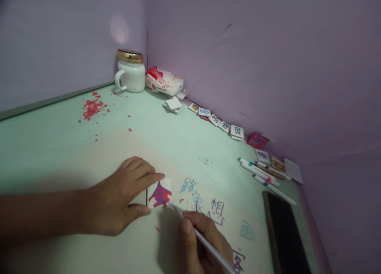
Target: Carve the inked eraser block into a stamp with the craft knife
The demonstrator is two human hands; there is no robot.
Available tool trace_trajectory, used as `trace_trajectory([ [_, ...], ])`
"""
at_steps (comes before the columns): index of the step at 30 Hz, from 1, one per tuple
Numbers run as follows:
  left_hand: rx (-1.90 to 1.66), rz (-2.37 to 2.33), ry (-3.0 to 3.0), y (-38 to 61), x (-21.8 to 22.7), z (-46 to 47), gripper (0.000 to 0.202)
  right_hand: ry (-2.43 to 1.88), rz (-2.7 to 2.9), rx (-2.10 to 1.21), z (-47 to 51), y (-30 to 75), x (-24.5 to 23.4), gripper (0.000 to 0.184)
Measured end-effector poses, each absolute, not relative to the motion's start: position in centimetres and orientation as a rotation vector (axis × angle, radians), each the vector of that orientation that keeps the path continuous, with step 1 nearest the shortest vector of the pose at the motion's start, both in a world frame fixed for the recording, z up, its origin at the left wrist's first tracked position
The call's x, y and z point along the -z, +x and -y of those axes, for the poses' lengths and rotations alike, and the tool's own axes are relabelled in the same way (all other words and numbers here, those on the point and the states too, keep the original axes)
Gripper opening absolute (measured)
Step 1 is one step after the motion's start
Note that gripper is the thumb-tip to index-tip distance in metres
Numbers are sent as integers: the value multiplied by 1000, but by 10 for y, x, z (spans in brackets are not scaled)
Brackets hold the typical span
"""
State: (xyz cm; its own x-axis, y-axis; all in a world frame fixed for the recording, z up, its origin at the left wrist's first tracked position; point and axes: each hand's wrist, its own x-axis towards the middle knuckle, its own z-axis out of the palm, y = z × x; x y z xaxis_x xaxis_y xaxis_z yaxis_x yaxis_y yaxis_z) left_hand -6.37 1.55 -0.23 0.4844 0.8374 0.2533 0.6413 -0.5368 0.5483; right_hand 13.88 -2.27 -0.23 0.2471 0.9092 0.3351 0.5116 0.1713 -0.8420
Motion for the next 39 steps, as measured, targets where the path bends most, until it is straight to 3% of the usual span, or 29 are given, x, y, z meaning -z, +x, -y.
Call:
trace_trajectory([
  [4,-712,-1348,2448,-64,3,-14,53,-1533,1435,-383,20,142,4,14],
  [11,-742,-1222,2524,-66,5,-15,51,-1222,1543,-754,9,158,9,32],
  [22,-782,-1280,2564,-63,7,-21,37,-1053,1207,-1314,1,154,-3,14],
  [26,-811,-1291,2550,-66,13,-21,47,-1233,1137,-1450,2,154,-10,19],
  [31,-695,-1246,2554,-65,10,-21,44,-1378,1330,-1245,2,157,-16,32],
  [36,-903,-1213,2516,-66,8,-14,38,-1316,836,-1630,1,151,-19,49],
  [39,-1023,-1145,2513,-67,7,-11,39,-1361,826,-1740,3,147,-20,53],
])
